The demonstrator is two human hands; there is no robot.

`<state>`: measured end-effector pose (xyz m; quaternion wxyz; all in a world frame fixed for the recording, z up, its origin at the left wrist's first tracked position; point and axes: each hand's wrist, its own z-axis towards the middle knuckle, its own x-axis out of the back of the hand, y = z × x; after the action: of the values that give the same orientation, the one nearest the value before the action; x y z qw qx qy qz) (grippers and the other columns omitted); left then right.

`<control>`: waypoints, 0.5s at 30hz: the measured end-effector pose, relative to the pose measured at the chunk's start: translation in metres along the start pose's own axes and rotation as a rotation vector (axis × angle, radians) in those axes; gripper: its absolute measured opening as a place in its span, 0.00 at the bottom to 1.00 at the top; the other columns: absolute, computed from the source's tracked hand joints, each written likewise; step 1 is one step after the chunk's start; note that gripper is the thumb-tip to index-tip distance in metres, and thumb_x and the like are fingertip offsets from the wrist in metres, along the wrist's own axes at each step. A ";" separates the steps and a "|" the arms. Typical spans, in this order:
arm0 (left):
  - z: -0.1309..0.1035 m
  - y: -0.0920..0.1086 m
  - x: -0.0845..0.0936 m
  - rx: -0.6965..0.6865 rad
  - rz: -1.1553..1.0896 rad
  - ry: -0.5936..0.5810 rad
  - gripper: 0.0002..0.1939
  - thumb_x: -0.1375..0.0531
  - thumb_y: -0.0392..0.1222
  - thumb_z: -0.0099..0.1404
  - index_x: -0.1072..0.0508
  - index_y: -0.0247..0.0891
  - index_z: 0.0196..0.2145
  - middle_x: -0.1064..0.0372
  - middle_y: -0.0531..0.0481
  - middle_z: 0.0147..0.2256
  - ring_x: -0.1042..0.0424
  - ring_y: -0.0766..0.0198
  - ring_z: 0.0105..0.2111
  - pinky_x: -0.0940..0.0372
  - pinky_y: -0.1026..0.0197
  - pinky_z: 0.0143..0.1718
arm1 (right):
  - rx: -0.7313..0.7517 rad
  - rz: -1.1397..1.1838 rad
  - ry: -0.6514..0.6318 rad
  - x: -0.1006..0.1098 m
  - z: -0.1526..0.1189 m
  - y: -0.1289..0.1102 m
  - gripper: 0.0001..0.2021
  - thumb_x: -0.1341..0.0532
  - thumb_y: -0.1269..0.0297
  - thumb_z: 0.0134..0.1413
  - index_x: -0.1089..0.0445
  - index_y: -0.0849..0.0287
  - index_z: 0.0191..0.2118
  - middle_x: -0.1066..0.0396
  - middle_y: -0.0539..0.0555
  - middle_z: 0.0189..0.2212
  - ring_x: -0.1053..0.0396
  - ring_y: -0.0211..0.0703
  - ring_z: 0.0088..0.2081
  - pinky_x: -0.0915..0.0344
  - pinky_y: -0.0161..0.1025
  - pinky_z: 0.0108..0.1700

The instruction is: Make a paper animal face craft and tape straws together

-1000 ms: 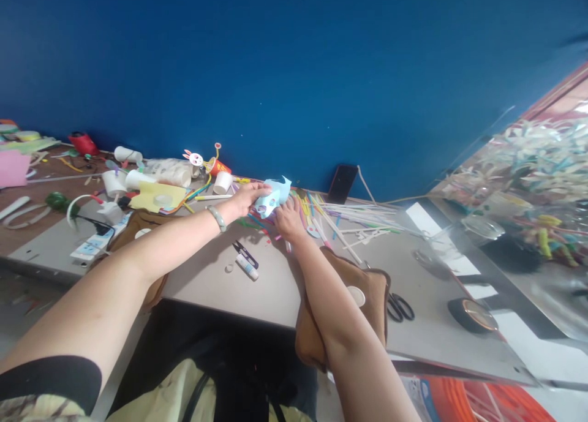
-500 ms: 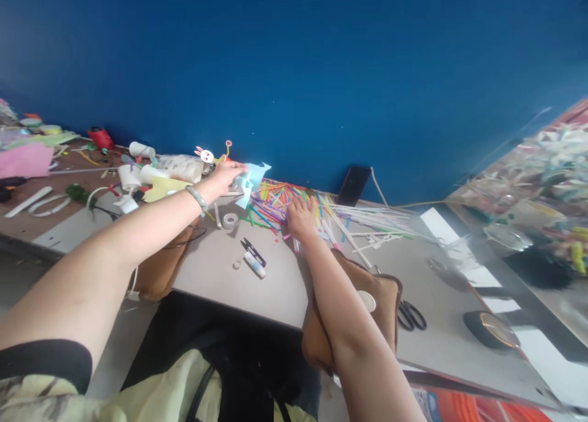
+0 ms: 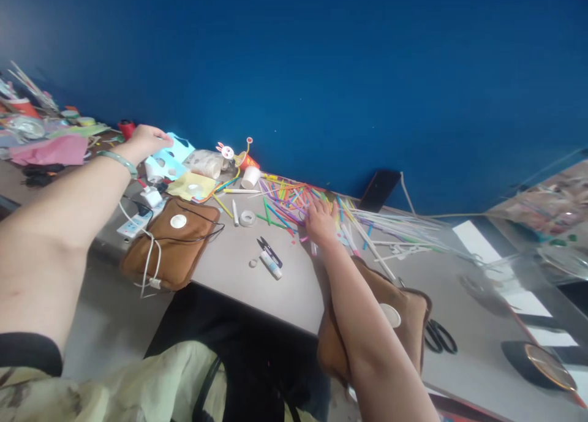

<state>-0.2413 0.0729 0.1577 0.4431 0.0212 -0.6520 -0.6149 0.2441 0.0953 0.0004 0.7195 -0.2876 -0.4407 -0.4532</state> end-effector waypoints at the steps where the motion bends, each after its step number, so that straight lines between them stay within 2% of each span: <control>1: 0.002 -0.006 0.005 0.009 0.065 0.024 0.11 0.30 0.33 0.54 0.23 0.32 0.36 0.43 0.62 0.14 0.47 0.70 0.24 0.42 0.66 0.36 | -0.002 -0.006 -0.005 0.000 0.000 0.000 0.17 0.51 0.70 0.60 0.30 0.64 0.50 0.34 0.67 0.58 0.46 0.59 0.63 0.63 0.65 0.65; 4: 0.007 -0.021 0.015 0.026 0.212 0.037 0.10 0.30 0.36 0.55 0.23 0.35 0.36 0.46 0.62 0.12 0.47 0.70 0.22 0.43 0.67 0.35 | -0.014 -0.026 -0.021 0.001 0.000 -0.001 0.18 0.50 0.69 0.59 0.30 0.64 0.50 0.33 0.68 0.57 0.46 0.60 0.63 0.62 0.65 0.65; 9: 0.015 -0.038 0.026 0.016 0.346 -0.020 0.06 0.30 0.33 0.55 0.24 0.36 0.30 0.47 0.63 0.12 0.47 0.69 0.23 0.45 0.70 0.36 | -0.025 -0.051 -0.041 0.001 -0.001 -0.001 0.16 0.49 0.69 0.58 0.29 0.64 0.47 0.34 0.68 0.58 0.45 0.61 0.63 0.60 0.65 0.65; 12: 0.019 -0.042 0.031 0.014 0.356 -0.076 0.08 0.31 0.31 0.55 0.27 0.35 0.22 0.46 0.62 0.12 0.47 0.70 0.24 0.48 0.72 0.38 | -0.022 -0.058 -0.043 0.001 -0.001 -0.001 0.15 0.49 0.69 0.58 0.29 0.63 0.47 0.33 0.68 0.58 0.45 0.61 0.63 0.60 0.65 0.65; 15: 0.018 -0.045 0.033 0.032 0.263 -0.092 0.13 0.32 0.36 0.57 0.29 0.35 0.18 0.47 0.60 0.11 0.47 0.69 0.24 0.49 0.72 0.35 | -0.020 -0.055 -0.041 -0.002 -0.001 0.000 0.15 0.49 0.69 0.58 0.29 0.63 0.46 0.32 0.68 0.57 0.44 0.61 0.63 0.59 0.66 0.64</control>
<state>-0.2954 0.0578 0.1417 0.4893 -0.0855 -0.6785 -0.5412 0.2442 0.0955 -0.0013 0.6948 -0.2918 -0.4586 -0.4710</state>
